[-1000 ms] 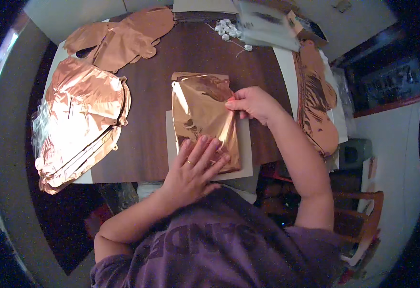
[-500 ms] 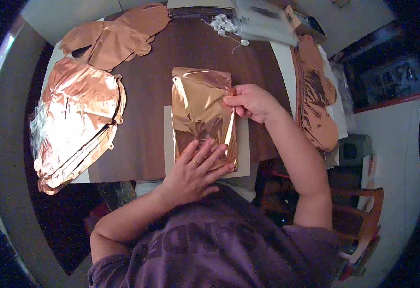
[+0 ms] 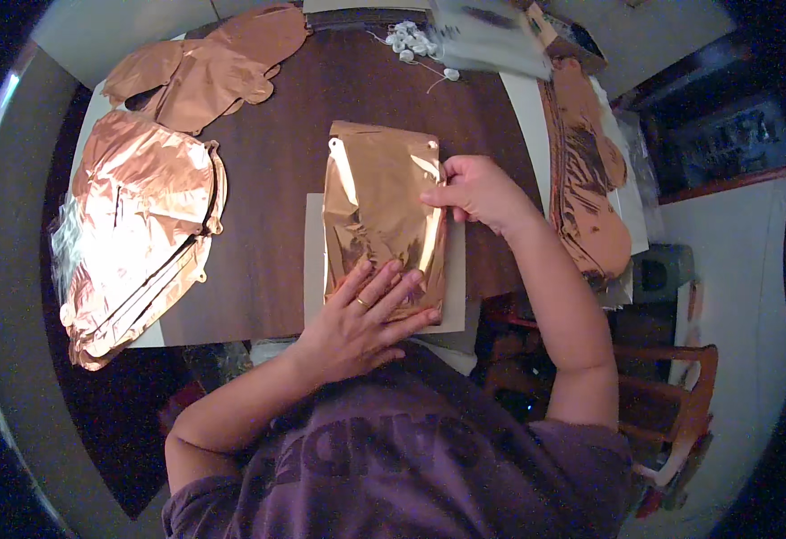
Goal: Folding a rose-gold foil balloon and placing it inside a plastic retail package with a cardboard header.
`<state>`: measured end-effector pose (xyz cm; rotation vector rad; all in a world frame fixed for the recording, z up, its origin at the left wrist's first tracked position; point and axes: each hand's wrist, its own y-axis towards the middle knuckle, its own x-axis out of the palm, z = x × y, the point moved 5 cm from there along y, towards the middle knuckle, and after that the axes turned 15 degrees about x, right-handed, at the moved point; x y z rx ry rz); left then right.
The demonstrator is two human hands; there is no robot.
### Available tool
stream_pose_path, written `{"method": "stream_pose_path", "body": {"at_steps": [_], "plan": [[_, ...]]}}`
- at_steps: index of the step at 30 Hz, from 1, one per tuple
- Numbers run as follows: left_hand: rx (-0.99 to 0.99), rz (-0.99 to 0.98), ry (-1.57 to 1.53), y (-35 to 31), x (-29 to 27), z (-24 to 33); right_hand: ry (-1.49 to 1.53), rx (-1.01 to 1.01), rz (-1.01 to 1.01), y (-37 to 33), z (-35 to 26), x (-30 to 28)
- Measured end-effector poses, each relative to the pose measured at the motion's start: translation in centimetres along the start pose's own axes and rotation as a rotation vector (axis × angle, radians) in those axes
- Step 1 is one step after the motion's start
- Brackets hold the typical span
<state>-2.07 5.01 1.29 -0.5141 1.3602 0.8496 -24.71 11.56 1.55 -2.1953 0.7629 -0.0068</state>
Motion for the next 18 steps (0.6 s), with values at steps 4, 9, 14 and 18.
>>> {"method": "stream_pose_path", "body": {"at_steps": [4,9,14,18], "plan": [[0.029,-0.015,-0.013,0.1,-0.2,0.2,0.046,-0.002,-0.037,0.5,0.9,0.2],[0.062,-0.02,-0.003,-0.1,0.0,0.7,0.057,0.038,-0.042,-0.2,1.2,0.0],[0.108,-0.065,0.009,0.3,-0.2,0.7,0.14,0.063,-0.057,-0.3,1.8,-0.4],[0.117,-0.072,-0.017,0.5,-0.5,0.5,0.167,0.031,-0.059,-0.1,2.3,-0.9]]}}
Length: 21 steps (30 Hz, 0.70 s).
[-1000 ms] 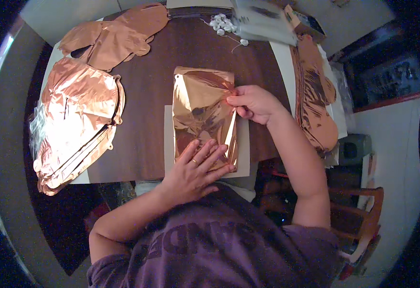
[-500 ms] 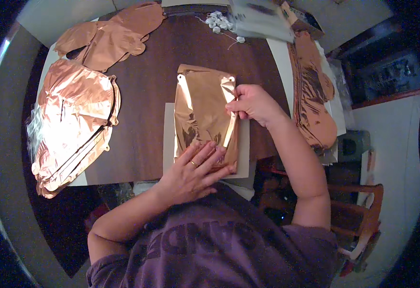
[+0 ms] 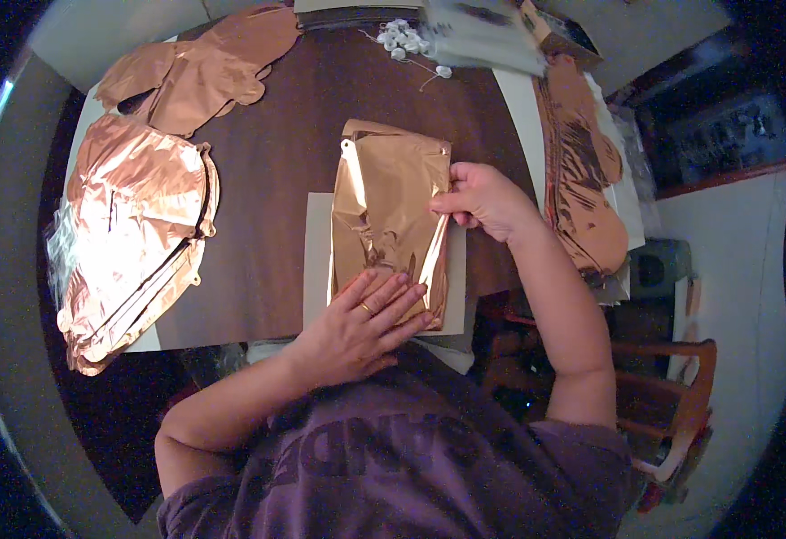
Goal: Folding a rose-gold foil balloon and placing it inside a plastic retail package with a cardboard header.
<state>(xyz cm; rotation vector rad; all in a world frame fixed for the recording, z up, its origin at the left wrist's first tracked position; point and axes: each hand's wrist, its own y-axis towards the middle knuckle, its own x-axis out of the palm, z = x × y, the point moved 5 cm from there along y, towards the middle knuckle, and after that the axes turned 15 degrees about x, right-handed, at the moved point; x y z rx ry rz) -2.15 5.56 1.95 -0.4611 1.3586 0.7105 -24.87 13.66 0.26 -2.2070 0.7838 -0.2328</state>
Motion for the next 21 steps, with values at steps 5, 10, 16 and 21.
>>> {"method": "stream_pose_path", "body": {"at_steps": [5,10,16,21], "plan": [[0.015,-0.055,-0.078,1.0,-1.0,-0.3,0.051,-0.023,-0.02,0.0,-0.1,0.0],[0.03,-0.033,-0.108,1.7,0.0,-1.0,-0.026,0.016,0.052,0.1,-0.2,0.1],[0.044,-0.048,-0.117,1.8,0.4,-1.0,0.087,0.024,0.033,-0.2,-0.1,0.2],[0.057,-0.04,-0.148,1.8,0.4,-1.0,0.072,-0.004,0.056,-1.0,0.1,-0.1]]}}
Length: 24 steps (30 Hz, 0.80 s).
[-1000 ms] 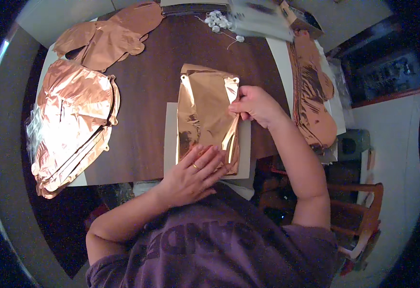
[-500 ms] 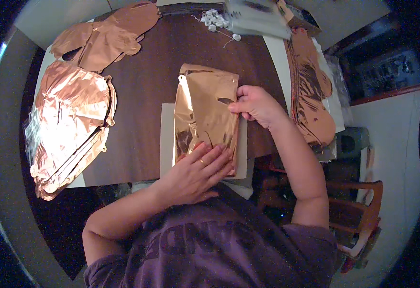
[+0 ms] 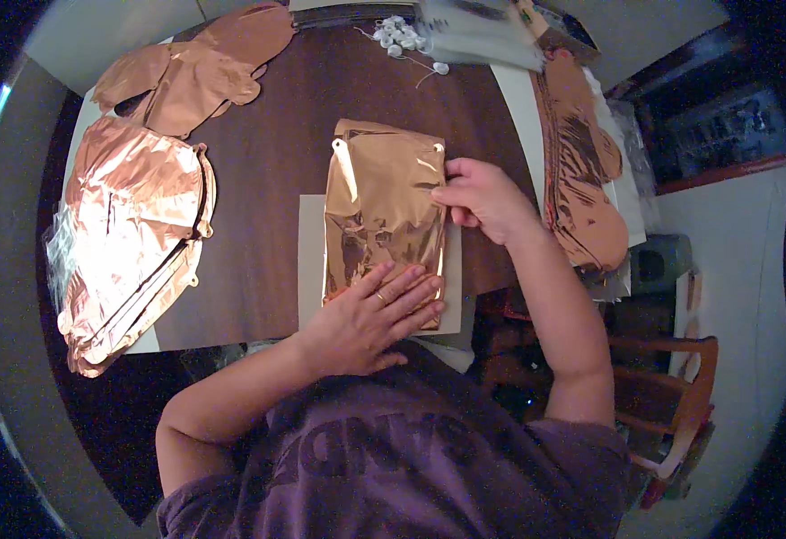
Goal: Folding a rose-gold foil balloon and placing it inside a plastic retail package with a cardboard header.
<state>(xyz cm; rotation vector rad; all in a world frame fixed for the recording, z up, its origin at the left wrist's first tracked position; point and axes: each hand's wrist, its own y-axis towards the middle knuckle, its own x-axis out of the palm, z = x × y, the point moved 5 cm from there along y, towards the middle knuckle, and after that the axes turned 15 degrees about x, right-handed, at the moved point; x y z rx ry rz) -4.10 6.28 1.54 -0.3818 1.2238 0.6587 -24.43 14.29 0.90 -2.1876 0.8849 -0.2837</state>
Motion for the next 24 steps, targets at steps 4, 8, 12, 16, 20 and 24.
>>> {"method": "stream_pose_path", "body": {"at_steps": [4,8,12,16,20,24], "plan": [[0.001,-0.024,0.043,0.0,-0.3,0.1,-0.237,0.028,0.181,-1.9,-0.6,-0.6],[-0.002,-0.049,0.074,0.0,-0.2,0.1,-0.374,0.185,0.069,-2.2,-0.2,-0.1],[0.007,-0.049,0.099,0.1,-0.4,0.2,-0.352,0.127,-0.088,-0.9,0.8,0.1],[0.022,-0.031,0.141,-0.1,-0.3,0.3,-0.314,0.117,-0.136,-2.0,-0.3,1.1],[0.029,-0.037,0.135,0.0,-0.1,0.3,-0.325,0.138,-0.149,-1.6,0.3,0.8],[0.032,-0.037,0.126,0.0,-0.2,0.4,-0.346,0.101,-0.15,-0.3,1.1,0.3]]}}
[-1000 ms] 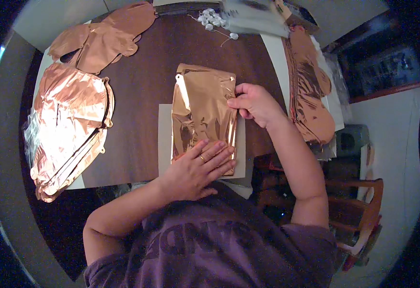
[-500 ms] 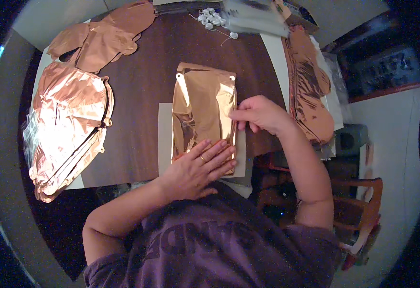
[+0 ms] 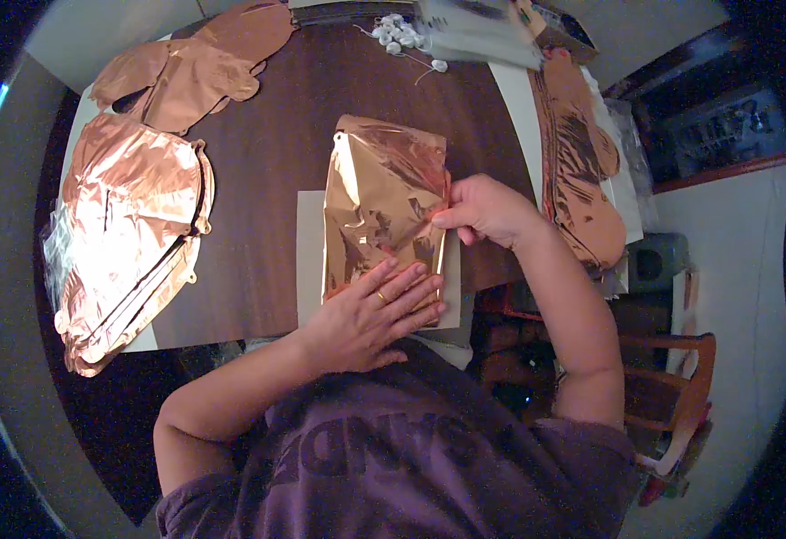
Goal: Folding a rose-gold foil balloon and placing it inside a plastic retail package with a cardboard header.
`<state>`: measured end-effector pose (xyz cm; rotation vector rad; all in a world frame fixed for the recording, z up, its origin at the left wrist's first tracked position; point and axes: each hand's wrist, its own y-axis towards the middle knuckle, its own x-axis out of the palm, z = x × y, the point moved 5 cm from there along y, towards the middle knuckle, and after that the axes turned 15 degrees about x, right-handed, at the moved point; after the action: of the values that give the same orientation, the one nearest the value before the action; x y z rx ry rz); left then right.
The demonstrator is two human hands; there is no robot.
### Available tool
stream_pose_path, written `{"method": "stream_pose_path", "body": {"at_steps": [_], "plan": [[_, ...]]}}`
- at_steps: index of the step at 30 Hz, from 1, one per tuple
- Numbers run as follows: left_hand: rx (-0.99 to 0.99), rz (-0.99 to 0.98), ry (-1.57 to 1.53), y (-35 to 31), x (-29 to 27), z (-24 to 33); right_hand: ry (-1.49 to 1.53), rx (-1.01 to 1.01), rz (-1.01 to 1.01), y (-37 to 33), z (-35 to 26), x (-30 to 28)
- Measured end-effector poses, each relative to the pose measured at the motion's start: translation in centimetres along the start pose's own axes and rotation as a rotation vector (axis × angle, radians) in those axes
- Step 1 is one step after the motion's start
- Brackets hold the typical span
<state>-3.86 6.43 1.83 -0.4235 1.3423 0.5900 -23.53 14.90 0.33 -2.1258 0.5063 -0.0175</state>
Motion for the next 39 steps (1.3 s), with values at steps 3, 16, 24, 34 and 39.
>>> {"method": "stream_pose_path", "body": {"at_steps": [3,16,24,34,39], "plan": [[0.008,0.009,-0.007,0.0,0.0,0.0,0.048,0.031,-0.014,-0.4,-0.2,0.1],[0.009,-0.007,-0.008,-0.1,0.0,0.1,-0.004,0.025,0.113,-0.9,-0.4,0.2],[0.013,0.002,-0.035,-0.1,0.4,0.0,0.228,0.043,0.053,-0.3,0.7,0.3],[0.006,0.044,-0.01,-0.4,-0.3,0.2,0.319,0.008,0.035,0.4,0.8,0.4],[-0.087,0.064,-0.101,-1.8,-0.5,0.5,0.316,0.007,0.044,0.0,0.8,0.0]]}}
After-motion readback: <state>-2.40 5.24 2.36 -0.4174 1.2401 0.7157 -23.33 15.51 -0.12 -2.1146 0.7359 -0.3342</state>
